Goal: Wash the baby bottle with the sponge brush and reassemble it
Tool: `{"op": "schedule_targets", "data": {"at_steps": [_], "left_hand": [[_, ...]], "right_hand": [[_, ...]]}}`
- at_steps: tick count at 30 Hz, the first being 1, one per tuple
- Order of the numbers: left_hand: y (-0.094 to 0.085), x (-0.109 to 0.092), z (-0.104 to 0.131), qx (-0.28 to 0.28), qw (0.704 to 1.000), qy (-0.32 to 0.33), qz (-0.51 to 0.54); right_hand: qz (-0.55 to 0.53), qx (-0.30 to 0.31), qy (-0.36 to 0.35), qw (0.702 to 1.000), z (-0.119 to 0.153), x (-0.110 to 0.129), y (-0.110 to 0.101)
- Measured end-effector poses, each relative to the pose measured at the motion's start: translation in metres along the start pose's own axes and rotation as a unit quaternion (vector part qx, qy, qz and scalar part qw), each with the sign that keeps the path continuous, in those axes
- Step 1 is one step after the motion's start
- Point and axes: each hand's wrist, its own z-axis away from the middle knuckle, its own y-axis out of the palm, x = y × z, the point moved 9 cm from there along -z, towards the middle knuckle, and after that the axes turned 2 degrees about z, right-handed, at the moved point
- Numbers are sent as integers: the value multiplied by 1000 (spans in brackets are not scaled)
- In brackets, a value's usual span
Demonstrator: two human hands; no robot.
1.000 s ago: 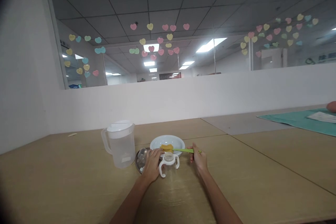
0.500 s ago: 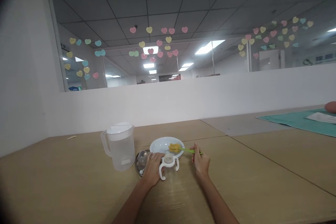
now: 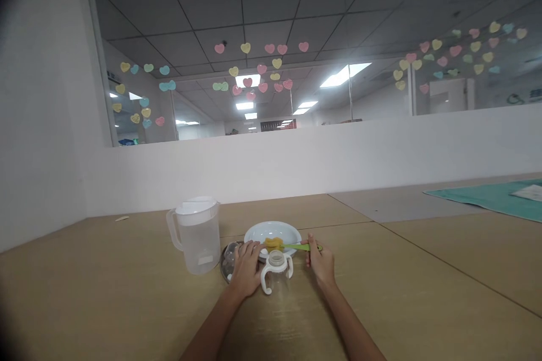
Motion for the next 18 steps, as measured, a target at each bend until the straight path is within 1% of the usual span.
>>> {"op": "schedule_targets", "data": {"at_steps": [4,7,9,11,14,16,18], "left_hand": [[2,0,1,-2,1000,0,19],[3,0,1,5,1000,-1,27],[3,1,1,9,999,-9,33],[2,0,1,16,999,-10,43],[4,-3,0,25,999,13,43],[4,-1,0,12,1000,9,25],[4,7,0,-14,1000,-21,3]], "right_hand": [[-21,-26,20,999,-2,-5,-7],[-33,-33,18,999,-3,-7,-8],[-41,-19,18,999,-3,-8,-4],[-44,11,26,999,-3,-12,5],[-46,45,40,997,-2,-18,16],[-53,50,46,996,-1,-20,18],[-65,49,52,995,-1,-22,19]]}}
